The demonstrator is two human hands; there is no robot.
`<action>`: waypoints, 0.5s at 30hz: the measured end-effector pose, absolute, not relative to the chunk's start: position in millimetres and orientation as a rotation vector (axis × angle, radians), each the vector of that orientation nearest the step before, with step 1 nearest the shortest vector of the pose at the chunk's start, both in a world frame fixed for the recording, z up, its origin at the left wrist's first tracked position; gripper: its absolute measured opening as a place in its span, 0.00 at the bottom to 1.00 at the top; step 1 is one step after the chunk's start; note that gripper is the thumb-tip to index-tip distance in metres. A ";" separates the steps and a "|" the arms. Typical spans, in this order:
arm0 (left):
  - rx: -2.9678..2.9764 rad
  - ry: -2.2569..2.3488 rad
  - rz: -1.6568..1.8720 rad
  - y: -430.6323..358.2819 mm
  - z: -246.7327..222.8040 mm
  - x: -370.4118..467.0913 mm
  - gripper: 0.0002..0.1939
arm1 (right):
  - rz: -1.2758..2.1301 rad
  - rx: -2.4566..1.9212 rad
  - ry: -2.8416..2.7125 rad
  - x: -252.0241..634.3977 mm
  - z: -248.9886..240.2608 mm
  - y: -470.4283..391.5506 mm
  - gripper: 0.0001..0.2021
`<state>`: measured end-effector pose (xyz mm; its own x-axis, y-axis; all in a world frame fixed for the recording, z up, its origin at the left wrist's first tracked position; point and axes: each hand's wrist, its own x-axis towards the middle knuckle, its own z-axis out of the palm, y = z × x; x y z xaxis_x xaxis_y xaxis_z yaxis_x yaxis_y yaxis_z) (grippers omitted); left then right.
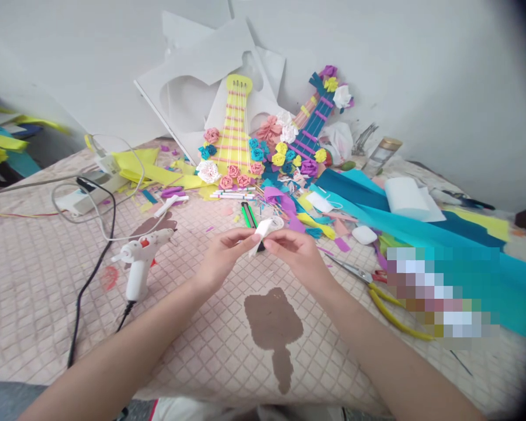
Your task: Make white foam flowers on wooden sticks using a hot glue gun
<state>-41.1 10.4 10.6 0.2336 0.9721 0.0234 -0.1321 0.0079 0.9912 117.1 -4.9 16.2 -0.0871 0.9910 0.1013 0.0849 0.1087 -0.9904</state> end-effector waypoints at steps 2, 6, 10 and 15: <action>1.168 0.890 1.096 10.6 8.9 -40.4 0.07 | 1.172 -1.159 -1.357 116.3 16.6 -5.2 0.07; 1.032 0.770 1.061 9.3 8.9 -39.0 0.06 | 1.240 -1.139 -1.299 114.3 18.8 -6.5 0.06; 0.901 0.724 1.017 6.6 12.2 -37.6 0.06 | 1.294 -1.101 -1.265 113.3 19.3 -7.2 0.05; 0.795 0.674 0.962 6.5 13.3 -36.9 0.06 | 1.352 -1.055 -1.235 114.3 18.4 -6.7 0.04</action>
